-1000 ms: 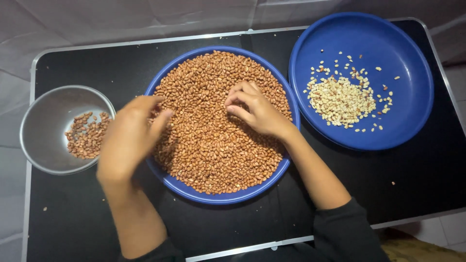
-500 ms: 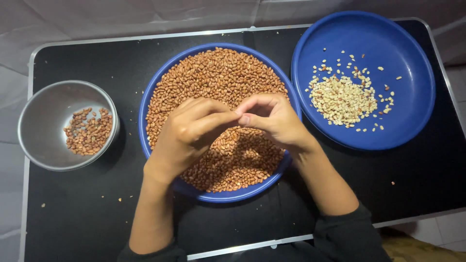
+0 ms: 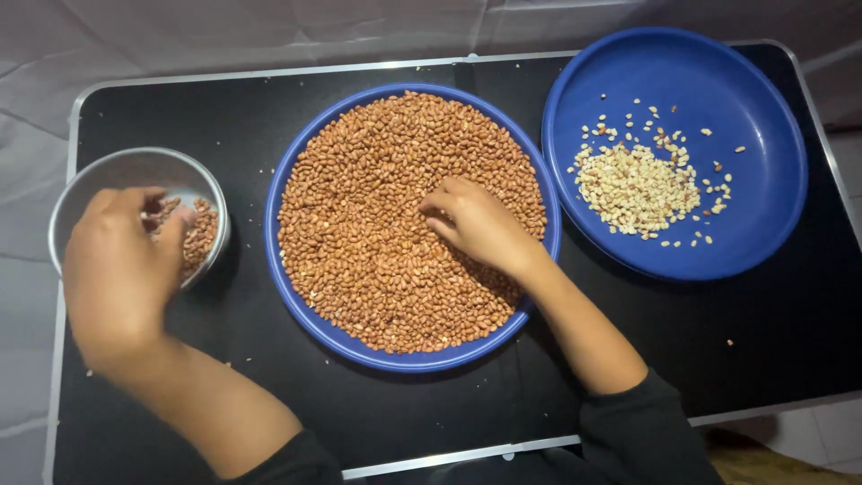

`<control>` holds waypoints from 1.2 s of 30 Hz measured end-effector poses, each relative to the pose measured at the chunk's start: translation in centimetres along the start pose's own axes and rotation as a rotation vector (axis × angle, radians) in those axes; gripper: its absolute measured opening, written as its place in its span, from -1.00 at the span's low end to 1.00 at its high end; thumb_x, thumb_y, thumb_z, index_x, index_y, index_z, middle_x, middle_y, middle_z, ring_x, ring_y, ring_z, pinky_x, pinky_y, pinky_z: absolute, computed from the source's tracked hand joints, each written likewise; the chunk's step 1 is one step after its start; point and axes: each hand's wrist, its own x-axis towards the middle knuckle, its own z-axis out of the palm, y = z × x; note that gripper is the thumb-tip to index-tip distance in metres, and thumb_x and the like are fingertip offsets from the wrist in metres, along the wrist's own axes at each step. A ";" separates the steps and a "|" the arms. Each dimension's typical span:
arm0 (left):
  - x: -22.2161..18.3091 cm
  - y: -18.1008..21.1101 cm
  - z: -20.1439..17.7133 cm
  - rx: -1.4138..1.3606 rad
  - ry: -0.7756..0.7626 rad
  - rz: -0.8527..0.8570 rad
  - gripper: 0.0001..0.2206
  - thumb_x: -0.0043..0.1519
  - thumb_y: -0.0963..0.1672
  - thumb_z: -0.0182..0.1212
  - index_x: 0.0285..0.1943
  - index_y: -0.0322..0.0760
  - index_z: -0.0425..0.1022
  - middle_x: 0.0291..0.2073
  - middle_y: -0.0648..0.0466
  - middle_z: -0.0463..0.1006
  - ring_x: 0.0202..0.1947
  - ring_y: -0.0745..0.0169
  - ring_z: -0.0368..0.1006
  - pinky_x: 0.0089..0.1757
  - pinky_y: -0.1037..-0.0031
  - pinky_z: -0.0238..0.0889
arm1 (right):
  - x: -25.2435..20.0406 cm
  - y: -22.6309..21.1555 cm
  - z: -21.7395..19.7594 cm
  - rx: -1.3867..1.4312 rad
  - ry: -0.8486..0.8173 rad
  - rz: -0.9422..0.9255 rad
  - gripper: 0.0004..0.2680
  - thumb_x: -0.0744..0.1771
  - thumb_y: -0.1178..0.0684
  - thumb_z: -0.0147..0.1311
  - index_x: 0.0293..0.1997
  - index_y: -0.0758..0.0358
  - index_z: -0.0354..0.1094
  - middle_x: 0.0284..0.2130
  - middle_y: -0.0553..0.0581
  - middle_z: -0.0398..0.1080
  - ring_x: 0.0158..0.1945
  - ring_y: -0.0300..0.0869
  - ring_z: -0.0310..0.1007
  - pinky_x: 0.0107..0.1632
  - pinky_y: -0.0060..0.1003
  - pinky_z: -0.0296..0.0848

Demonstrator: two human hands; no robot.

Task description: Sorting peanuts by hand to remove skins or damaged pieces, placing them into separate containers.

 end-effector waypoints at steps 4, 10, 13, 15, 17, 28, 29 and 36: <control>-0.1 1.2 -1.1 -0.106 0.025 0.016 -0.61 0.38 -0.11 0.38 0.29 -0.53 0.57 -0.05 -0.25 0.52 -0.18 -0.19 0.49 -0.12 0.04 0.29 | 0.3 0.3 0.4 -0.027 0.050 -0.081 -0.97 0.32 0.22 0.18 -0.25 0.24 0.42 -0.34 0.15 0.40 -0.20 0.02 0.42 -0.14 -0.08 0.39; 1.6 10.2 -1.4 -0.387 -0.156 0.206 -0.69 0.34 -0.07 0.26 0.15 -0.38 0.57 -0.01 -0.14 0.60 0.03 -0.10 0.47 0.04 0.16 0.23 | 0.0 -2.6 -2.8 0.166 0.193 0.007 -0.94 0.33 0.17 0.27 -0.26 0.21 0.44 -0.31 0.07 0.50 -0.25 -0.20 0.49 -0.14 -0.33 0.45; 1.7 14.6 -0.6 -0.606 -0.346 0.407 -0.67 0.37 0.00 0.09 0.08 -0.30 0.59 -0.03 -0.05 0.64 -0.05 0.07 0.55 0.00 0.24 0.31 | -0.6 -3.9 -3.3 0.129 0.397 -0.212 -0.89 0.34 0.22 0.31 -0.23 0.27 0.40 -0.34 0.11 0.47 -0.28 -0.17 0.45 -0.15 -0.32 0.42; 1.2 16.9 -0.5 -0.785 -0.370 0.616 -0.71 0.43 -0.12 0.02 -0.02 -0.51 0.57 -0.24 -0.33 0.64 -0.15 -0.33 0.60 -0.08 0.02 0.42 | -0.9 -4.2 -2.7 0.080 0.627 -0.304 -0.87 0.29 0.23 0.36 -0.26 0.13 0.46 -0.29 -0.04 0.60 -0.38 -0.16 0.51 -0.28 -0.36 0.51; 1.1 17.4 1.1 -0.830 -0.344 0.640 -0.74 0.43 -0.12 0.01 -0.04 -0.46 0.57 -0.29 -0.29 0.62 -0.18 -0.33 0.60 -0.11 0.03 0.43 | -0.9 -6.0 -3.0 0.044 0.690 -0.349 -0.88 0.29 0.26 0.35 -0.27 0.16 0.48 -0.28 0.00 0.61 -0.35 -0.11 0.56 -0.26 -0.31 0.54; 1.3 11.1 -0.5 -0.598 0.004 0.457 -0.82 0.50 -0.10 0.14 -0.03 -0.29 0.58 -0.31 -0.11 0.61 -0.20 -0.18 0.59 -0.15 0.17 0.40 | -1.4 -5.9 -4.1 0.016 0.582 -0.386 -0.81 0.32 0.28 0.26 0.01 0.30 0.46 -0.04 0.23 0.53 0.00 0.13 0.56 0.04 0.00 0.51; 1.2 9.1 -0.7 -0.435 0.088 0.309 -0.85 0.49 -0.14 0.18 -0.03 -0.34 0.60 -0.25 -0.13 0.62 -0.20 -0.19 0.55 -0.17 0.13 0.32 | -1.9 -5.8 -5.3 -0.063 0.444 -0.291 -0.79 0.35 0.19 0.23 0.09 0.34 0.41 0.02 0.28 0.50 0.10 0.11 0.49 0.18 0.00 0.43; -0.1 -5.6 2.4 0.050 -0.035 -0.329 -0.75 0.48 0.01 0.19 0.00 -0.15 0.69 -0.19 -0.09 0.68 -0.18 -0.38 0.54 -0.27 -0.10 0.34 | -4.0 -2.5 -9.3 -0.169 0.174 0.057 -0.78 0.39 0.02 0.15 0.10 0.27 0.37 0.10 0.29 0.40 0.19 0.10 0.32 0.25 -0.02 0.24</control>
